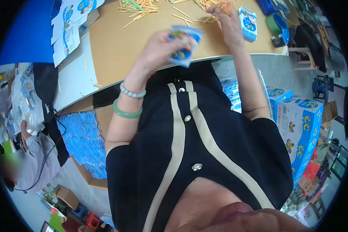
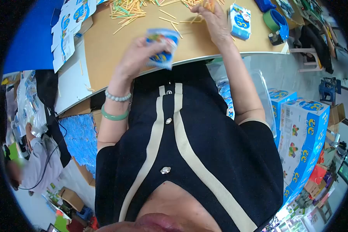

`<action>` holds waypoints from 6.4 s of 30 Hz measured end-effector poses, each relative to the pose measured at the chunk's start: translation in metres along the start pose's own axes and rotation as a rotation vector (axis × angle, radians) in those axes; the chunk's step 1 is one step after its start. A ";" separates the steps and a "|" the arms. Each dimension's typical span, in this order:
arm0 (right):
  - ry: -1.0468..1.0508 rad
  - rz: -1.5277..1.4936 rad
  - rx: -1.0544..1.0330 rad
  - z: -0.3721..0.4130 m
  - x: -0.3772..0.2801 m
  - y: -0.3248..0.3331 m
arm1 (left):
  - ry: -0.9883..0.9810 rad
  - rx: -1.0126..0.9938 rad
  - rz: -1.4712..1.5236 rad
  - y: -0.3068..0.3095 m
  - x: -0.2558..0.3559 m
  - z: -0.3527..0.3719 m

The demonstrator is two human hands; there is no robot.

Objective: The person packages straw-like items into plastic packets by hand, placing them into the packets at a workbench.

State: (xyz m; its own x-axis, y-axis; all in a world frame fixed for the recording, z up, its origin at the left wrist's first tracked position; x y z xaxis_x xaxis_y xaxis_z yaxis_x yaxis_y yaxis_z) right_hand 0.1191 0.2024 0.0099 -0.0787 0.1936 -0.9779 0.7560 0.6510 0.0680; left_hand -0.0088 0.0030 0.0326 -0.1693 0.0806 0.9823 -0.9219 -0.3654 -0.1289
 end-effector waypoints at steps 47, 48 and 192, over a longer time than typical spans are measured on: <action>0.232 1.183 -0.368 -0.020 0.008 -0.042 | -0.484 0.024 -0.767 0.020 -0.032 0.024; 0.234 1.181 -0.368 -0.024 0.008 -0.044 | -0.484 0.026 -0.768 0.018 -0.032 0.021; 0.441 1.107 -0.288 0.023 -0.023 -0.023 | -0.751 0.140 -1.071 -0.039 -0.005 -0.006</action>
State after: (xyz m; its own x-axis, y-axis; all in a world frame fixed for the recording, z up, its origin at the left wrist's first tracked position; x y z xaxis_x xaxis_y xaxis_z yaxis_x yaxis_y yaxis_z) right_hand 0.1188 0.1660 0.0258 0.2599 0.9408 -0.2175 0.3876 0.1046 0.9159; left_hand 0.0256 0.0223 0.0323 0.8937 -0.1265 0.4305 -0.4263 -0.5390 0.7265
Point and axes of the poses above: each hand's wrist, its own z-axis away from the middle knuckle, its own y-axis out of the back of the hand, x = y × z, the point moved 1 cm from there along -z, towards the middle knuckle
